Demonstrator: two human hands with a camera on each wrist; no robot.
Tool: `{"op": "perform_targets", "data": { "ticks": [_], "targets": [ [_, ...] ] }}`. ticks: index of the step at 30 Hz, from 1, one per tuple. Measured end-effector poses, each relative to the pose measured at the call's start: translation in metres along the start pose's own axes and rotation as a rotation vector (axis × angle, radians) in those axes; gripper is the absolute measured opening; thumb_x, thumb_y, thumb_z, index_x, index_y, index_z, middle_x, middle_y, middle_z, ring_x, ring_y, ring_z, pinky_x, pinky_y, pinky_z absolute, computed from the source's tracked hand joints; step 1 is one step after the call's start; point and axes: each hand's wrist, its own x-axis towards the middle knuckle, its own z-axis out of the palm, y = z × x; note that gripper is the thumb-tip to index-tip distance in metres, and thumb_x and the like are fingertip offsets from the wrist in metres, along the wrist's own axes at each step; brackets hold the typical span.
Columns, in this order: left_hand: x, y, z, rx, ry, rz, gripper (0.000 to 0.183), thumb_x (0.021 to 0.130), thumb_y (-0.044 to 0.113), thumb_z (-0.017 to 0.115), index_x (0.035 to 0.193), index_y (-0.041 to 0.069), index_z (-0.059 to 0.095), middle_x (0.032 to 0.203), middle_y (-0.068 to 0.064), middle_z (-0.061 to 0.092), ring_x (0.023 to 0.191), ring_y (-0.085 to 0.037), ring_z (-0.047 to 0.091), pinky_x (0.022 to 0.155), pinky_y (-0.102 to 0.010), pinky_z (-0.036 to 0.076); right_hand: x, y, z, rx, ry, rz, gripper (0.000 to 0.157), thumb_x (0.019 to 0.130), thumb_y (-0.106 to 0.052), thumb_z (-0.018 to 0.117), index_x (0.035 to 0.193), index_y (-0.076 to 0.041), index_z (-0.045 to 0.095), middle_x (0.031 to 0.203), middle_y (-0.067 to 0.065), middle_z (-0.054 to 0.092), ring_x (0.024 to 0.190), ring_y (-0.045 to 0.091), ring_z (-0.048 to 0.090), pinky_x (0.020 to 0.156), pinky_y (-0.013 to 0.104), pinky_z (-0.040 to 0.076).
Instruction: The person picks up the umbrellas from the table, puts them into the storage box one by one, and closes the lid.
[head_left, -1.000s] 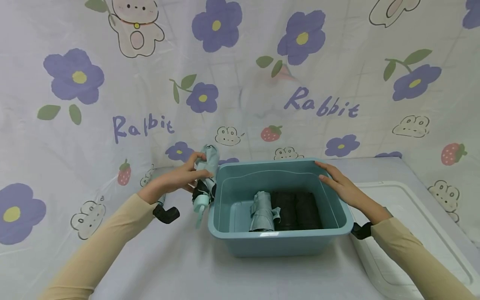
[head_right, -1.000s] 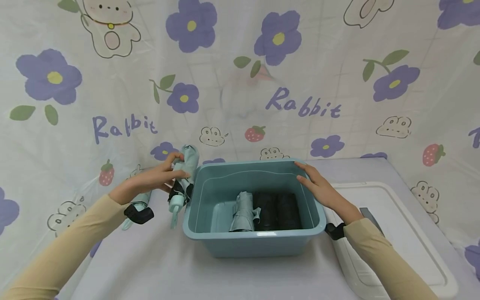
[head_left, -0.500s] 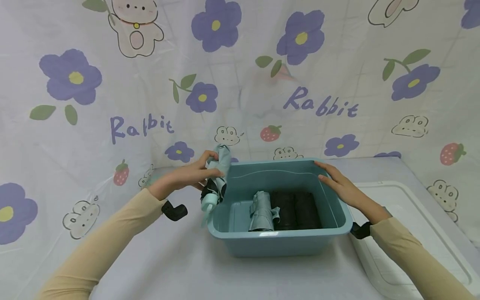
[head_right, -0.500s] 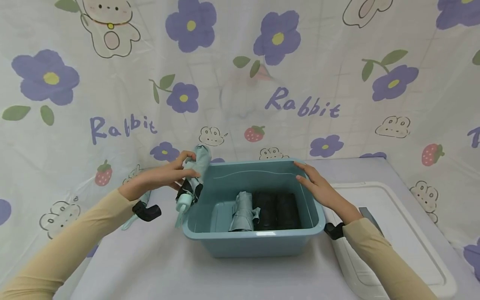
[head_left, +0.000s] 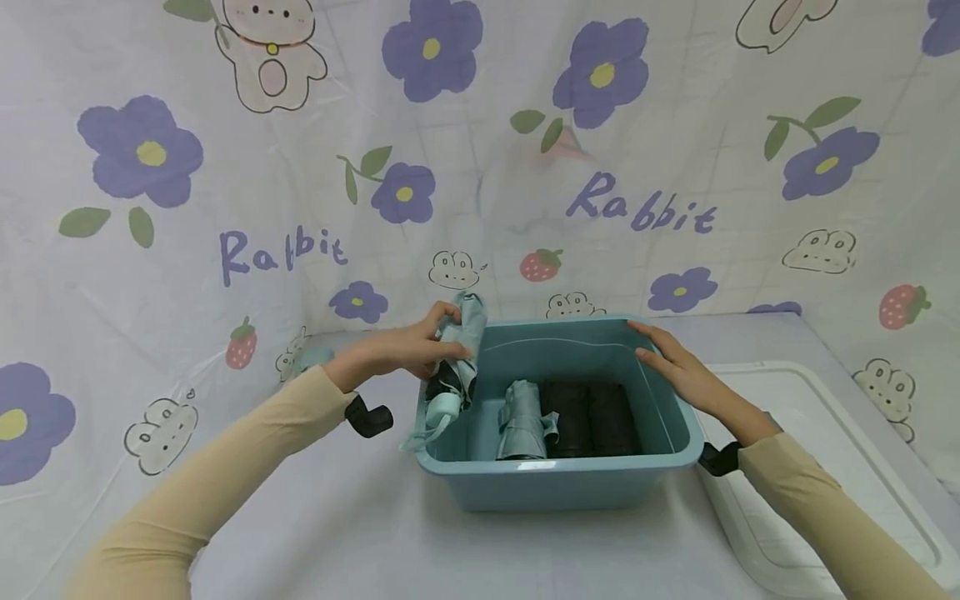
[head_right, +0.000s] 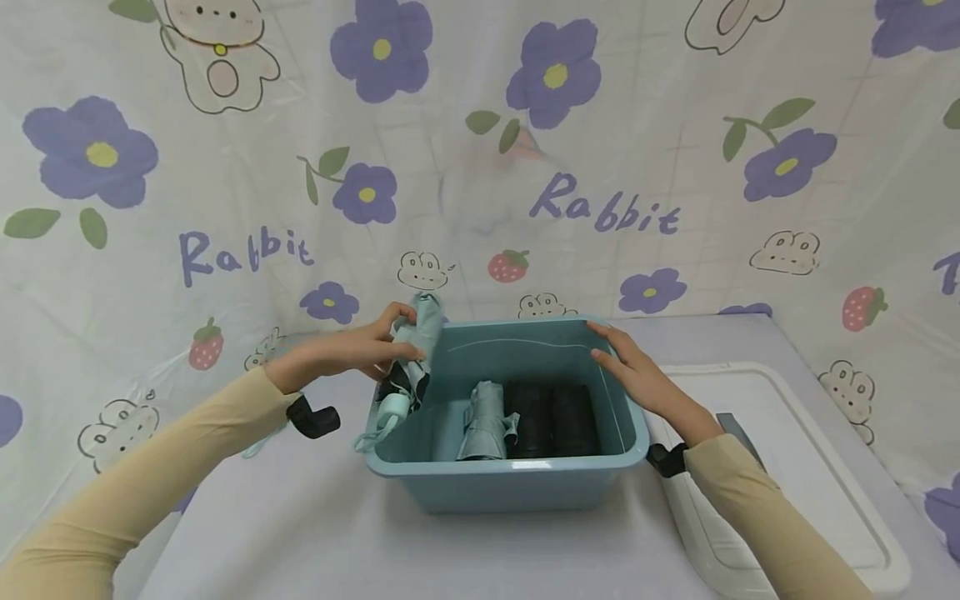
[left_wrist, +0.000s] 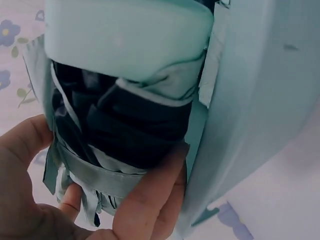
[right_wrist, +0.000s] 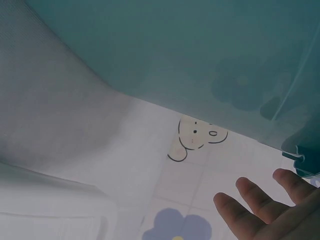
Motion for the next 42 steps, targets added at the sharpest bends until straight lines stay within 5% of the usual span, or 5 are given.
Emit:
{"op": "perform_targets", "data": {
  "ticks": [6, 10, 16, 23, 42],
  "targets": [
    [0.01, 0.002, 0.008, 0.002, -0.026, -0.003, 0.054, 0.084, 0.032, 0.055, 0.116, 0.024, 0.013, 0.094, -0.011, 0.026, 0.052, -0.016, 0.026, 0.05, -0.028, 0.031, 0.001, 0.003, 0.0, -0.002, 0.003, 0.01, 0.052, 0.095, -0.032, 0.033, 0.141, -0.016, 0.014, 0.145, 0.015, 0.01, 0.13, 0.039, 0.01, 0.092, 0.065, 0.014],
    [0.016, 0.004, 0.015, 0.001, -0.039, -0.039, 0.055, 0.082, 0.031, 0.057, 0.116, 0.025, 0.015, 0.091, -0.012, 0.03, 0.051, -0.015, 0.024, 0.048, -0.028, 0.029, 0.001, 0.004, 0.001, -0.002, 0.002, 0.018, 0.052, 0.095, -0.033, 0.033, 0.141, -0.017, 0.013, 0.145, 0.015, 0.01, 0.13, 0.039, 0.01, 0.092, 0.065, 0.013],
    [0.021, 0.008, 0.024, -0.046, -0.057, -0.112, 0.054, 0.082, 0.027, 0.058, 0.117, 0.025, 0.016, 0.11, -0.016, 0.025, 0.059, -0.019, 0.029, 0.048, -0.029, 0.031, 0.002, 0.005, 0.001, -0.007, 0.003, 0.013, 0.052, 0.095, -0.032, 0.033, 0.141, -0.017, 0.014, 0.145, 0.015, 0.01, 0.13, 0.039, 0.01, 0.093, 0.064, 0.013],
    [0.034, 0.014, 0.033, -0.082, -0.035, -0.178, 0.053, 0.084, 0.022, 0.056, 0.12, 0.022, 0.016, 0.126, -0.015, 0.019, 0.104, -0.03, 0.036, 0.06, -0.038, 0.046, 0.002, 0.006, 0.0, -0.017, 0.004, 0.008, 0.052, 0.095, -0.032, 0.033, 0.141, -0.016, 0.014, 0.144, 0.015, 0.011, 0.13, 0.039, 0.011, 0.093, 0.064, 0.014],
    [0.053, 0.012, 0.057, -0.05, -0.061, -0.296, 0.052, 0.082, 0.019, 0.059, 0.116, 0.02, 0.019, 0.128, -0.018, 0.019, 0.106, -0.034, 0.038, 0.068, -0.046, 0.046, 0.001, 0.003, 0.0, 0.004, -0.001, 0.008, 0.051, 0.095, -0.029, 0.034, 0.141, -0.018, 0.014, 0.145, 0.015, 0.01, 0.13, 0.038, 0.01, 0.093, 0.064, 0.014]
  ]
}}
